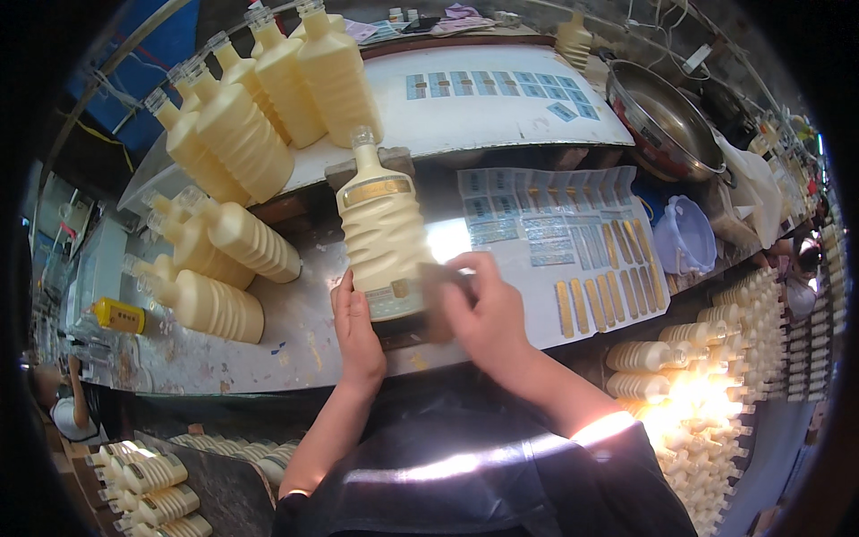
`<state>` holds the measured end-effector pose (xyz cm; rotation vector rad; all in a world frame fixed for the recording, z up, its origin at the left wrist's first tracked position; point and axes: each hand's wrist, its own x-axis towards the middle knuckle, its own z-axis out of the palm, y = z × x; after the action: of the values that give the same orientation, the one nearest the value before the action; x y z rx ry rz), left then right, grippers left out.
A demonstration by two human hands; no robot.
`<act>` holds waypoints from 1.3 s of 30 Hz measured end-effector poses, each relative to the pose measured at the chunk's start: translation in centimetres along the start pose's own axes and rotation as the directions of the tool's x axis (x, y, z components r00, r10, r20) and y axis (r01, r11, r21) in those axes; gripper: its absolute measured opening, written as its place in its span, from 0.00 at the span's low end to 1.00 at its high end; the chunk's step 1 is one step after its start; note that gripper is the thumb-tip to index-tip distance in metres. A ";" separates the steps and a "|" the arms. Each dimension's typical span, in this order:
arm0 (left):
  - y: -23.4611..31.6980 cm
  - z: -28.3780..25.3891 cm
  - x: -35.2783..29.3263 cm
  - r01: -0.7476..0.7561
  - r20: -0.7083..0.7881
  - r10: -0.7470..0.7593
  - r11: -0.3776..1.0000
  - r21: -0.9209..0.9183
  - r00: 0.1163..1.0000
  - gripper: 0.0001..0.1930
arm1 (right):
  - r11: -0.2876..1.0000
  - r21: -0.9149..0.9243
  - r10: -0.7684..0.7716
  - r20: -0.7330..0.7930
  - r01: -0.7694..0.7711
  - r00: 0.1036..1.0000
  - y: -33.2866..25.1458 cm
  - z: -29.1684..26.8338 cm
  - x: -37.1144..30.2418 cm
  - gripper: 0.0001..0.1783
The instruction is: The person picks up cream-colored plastic bottles from a metal counter and applies rectangular labels to their bodies. The person smooths each label with fingers, then places the labeled bottle back on the counter among other bottles.
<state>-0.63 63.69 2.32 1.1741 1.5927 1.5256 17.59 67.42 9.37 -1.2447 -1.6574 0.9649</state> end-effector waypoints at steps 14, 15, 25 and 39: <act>-0.4 0.0 -0.3 -0.085 0.053 0.075 0.971 0.223 0.996 0.28 | 0.967 -0.255 0.013 0.072 0.006 0.997 2.8 -0.3 -0.2 0.10; -0.4 -0.1 -0.2 -0.085 0.062 0.073 0.971 0.224 0.995 0.27 | 0.978 -0.197 0.080 0.039 -0.071 0.996 3.8 -0.4 -0.1 0.10; -0.3 -2.4 0.5 -0.342 0.201 0.285 0.863 0.372 0.937 0.37 | 0.791 -0.329 -0.524 0.070 0.516 0.849 -1.3 -0.9 1.6 0.22; 0.4 -1.1 0.7 -0.518 0.140 0.516 0.726 0.453 0.845 0.36 | 0.870 -0.043 -0.474 0.201 0.491 0.858 -3.9 -1.4 0.4 0.22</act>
<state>-1.85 63.84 2.92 2.0443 1.7895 1.4774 17.49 67.10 13.48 -0.7438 -2.0511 0.7064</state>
